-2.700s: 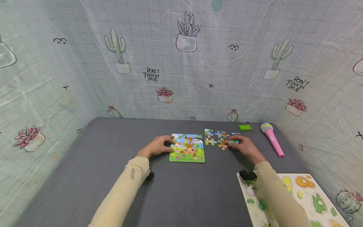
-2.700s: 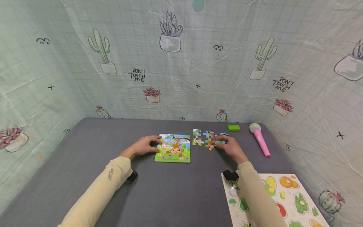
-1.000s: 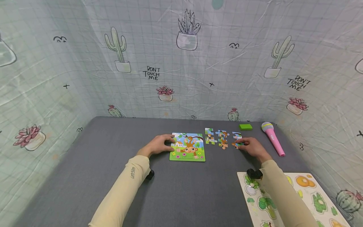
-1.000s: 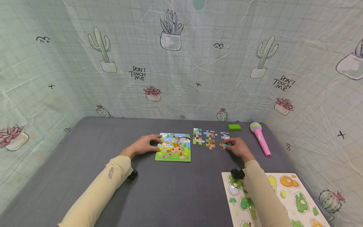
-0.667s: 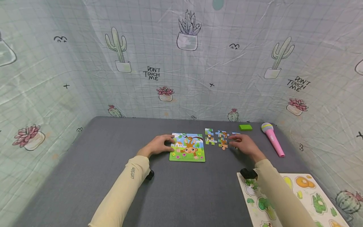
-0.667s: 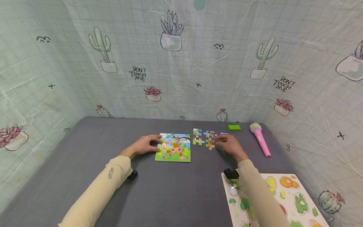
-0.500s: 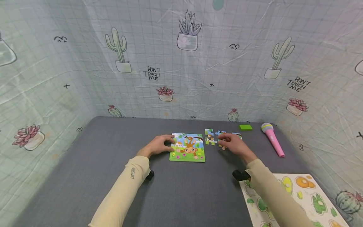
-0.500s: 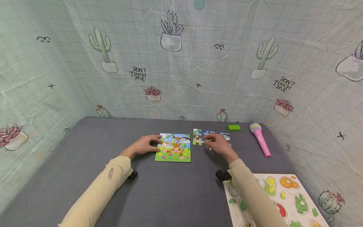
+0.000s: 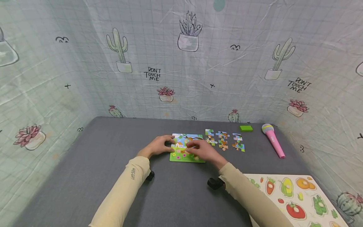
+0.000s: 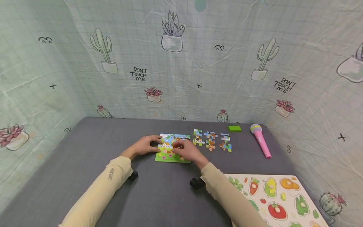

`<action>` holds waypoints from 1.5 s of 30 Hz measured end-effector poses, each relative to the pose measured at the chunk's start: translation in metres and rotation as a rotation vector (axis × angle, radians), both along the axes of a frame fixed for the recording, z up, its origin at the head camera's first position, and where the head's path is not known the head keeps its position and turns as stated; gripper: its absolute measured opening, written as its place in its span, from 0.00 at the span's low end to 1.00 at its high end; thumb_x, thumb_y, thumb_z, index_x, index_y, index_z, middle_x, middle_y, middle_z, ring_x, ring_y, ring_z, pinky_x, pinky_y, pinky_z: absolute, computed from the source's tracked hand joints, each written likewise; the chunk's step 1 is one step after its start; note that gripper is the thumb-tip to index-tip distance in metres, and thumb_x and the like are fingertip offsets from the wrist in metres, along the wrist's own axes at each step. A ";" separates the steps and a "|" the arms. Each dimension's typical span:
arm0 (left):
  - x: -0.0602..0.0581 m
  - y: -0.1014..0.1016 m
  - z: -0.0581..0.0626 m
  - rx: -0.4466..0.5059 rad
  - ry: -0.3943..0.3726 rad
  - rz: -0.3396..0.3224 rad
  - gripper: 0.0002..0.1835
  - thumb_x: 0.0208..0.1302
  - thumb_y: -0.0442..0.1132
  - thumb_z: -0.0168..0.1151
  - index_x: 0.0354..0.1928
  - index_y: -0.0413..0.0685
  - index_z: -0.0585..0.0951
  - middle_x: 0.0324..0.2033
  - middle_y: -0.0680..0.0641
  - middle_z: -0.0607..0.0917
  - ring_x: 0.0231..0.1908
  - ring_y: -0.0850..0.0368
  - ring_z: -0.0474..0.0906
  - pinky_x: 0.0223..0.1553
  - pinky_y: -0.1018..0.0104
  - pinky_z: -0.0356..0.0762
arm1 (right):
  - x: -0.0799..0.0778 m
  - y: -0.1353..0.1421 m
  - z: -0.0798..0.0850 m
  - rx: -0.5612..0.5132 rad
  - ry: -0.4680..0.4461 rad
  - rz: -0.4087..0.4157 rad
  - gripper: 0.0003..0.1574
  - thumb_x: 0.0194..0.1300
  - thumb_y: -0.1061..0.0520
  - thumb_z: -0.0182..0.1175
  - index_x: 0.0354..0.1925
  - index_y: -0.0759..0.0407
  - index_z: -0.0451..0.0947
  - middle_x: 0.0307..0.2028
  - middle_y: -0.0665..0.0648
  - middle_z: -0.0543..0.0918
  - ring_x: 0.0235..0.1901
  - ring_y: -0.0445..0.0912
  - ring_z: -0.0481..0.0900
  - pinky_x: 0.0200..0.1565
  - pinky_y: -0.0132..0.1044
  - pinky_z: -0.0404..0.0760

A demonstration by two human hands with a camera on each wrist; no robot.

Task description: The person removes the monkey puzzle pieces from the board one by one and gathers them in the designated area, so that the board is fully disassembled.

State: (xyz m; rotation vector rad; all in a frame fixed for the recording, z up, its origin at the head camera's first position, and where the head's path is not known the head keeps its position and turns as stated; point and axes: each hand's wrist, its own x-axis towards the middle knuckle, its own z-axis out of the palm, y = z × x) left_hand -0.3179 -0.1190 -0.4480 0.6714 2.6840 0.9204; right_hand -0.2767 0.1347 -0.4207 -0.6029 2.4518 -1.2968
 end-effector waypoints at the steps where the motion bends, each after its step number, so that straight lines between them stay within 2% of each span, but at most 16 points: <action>1: 0.000 0.000 0.000 0.002 0.000 -0.001 0.22 0.62 0.45 0.69 0.56 0.45 0.81 0.69 0.46 0.69 0.70 0.45 0.60 0.69 0.48 0.60 | 0.000 -0.005 -0.001 -0.001 0.004 0.008 0.23 0.72 0.56 0.57 0.60 0.68 0.75 0.55 0.64 0.79 0.53 0.57 0.79 0.49 0.44 0.81; 6: 0.000 -0.001 0.000 0.007 0.011 -0.014 0.22 0.63 0.46 0.68 0.57 0.45 0.81 0.69 0.46 0.69 0.70 0.45 0.60 0.69 0.48 0.60 | 0.000 -0.021 -0.009 0.010 0.037 0.007 0.22 0.70 0.56 0.59 0.59 0.65 0.77 0.55 0.62 0.80 0.53 0.56 0.79 0.50 0.41 0.80; 13: 0.001 -0.002 0.001 0.000 0.013 -0.011 0.23 0.62 0.46 0.68 0.57 0.45 0.81 0.69 0.46 0.69 0.70 0.45 0.60 0.70 0.48 0.59 | -0.001 -0.028 -0.018 0.036 0.093 0.013 0.20 0.69 0.57 0.61 0.56 0.65 0.79 0.51 0.62 0.82 0.49 0.56 0.81 0.47 0.39 0.81; 23: 0.000 -0.006 -0.001 0.013 0.023 -0.006 0.21 0.63 0.45 0.68 0.56 0.45 0.82 0.69 0.46 0.70 0.70 0.45 0.60 0.69 0.48 0.60 | 0.000 -0.035 -0.020 0.092 0.111 0.001 0.20 0.64 0.58 0.65 0.54 0.62 0.81 0.49 0.59 0.83 0.45 0.51 0.82 0.40 0.39 0.81; 28: 0.002 -0.009 -0.001 0.027 0.018 -0.025 0.20 0.63 0.44 0.68 0.55 0.45 0.82 0.68 0.46 0.71 0.70 0.44 0.61 0.69 0.47 0.60 | -0.001 -0.038 -0.019 0.120 0.158 0.044 0.22 0.62 0.58 0.68 0.54 0.64 0.81 0.49 0.60 0.83 0.44 0.51 0.82 0.42 0.40 0.82; 32: 0.003 -0.010 0.000 0.032 0.012 -0.050 0.20 0.63 0.43 0.68 0.55 0.45 0.83 0.67 0.46 0.71 0.69 0.45 0.62 0.69 0.47 0.61 | -0.001 -0.040 -0.020 0.145 0.243 0.107 0.22 0.62 0.59 0.68 0.53 0.66 0.81 0.47 0.62 0.83 0.40 0.51 0.82 0.41 0.41 0.81; 37: 0.003 -0.011 0.002 0.021 0.024 -0.063 0.19 0.62 0.43 0.68 0.54 0.45 0.83 0.67 0.47 0.72 0.69 0.45 0.63 0.68 0.47 0.61 | -0.002 -0.042 -0.017 0.190 0.333 0.177 0.20 0.61 0.61 0.68 0.51 0.66 0.81 0.40 0.62 0.81 0.35 0.50 0.75 0.38 0.39 0.76; 41: 0.002 -0.010 0.002 0.008 0.028 -0.069 0.19 0.62 0.43 0.69 0.54 0.45 0.83 0.67 0.47 0.72 0.69 0.45 0.63 0.68 0.47 0.61 | -0.002 -0.043 -0.015 0.227 0.330 0.210 0.19 0.62 0.62 0.67 0.52 0.66 0.81 0.38 0.62 0.79 0.34 0.48 0.71 0.36 0.38 0.72; 45: 0.002 -0.009 0.003 0.011 0.027 -0.075 0.19 0.62 0.42 0.69 0.54 0.46 0.83 0.67 0.47 0.72 0.69 0.45 0.63 0.68 0.47 0.61 | -0.003 -0.043 -0.014 0.232 0.294 0.209 0.22 0.62 0.63 0.66 0.55 0.66 0.80 0.38 0.62 0.76 0.34 0.47 0.68 0.35 0.37 0.71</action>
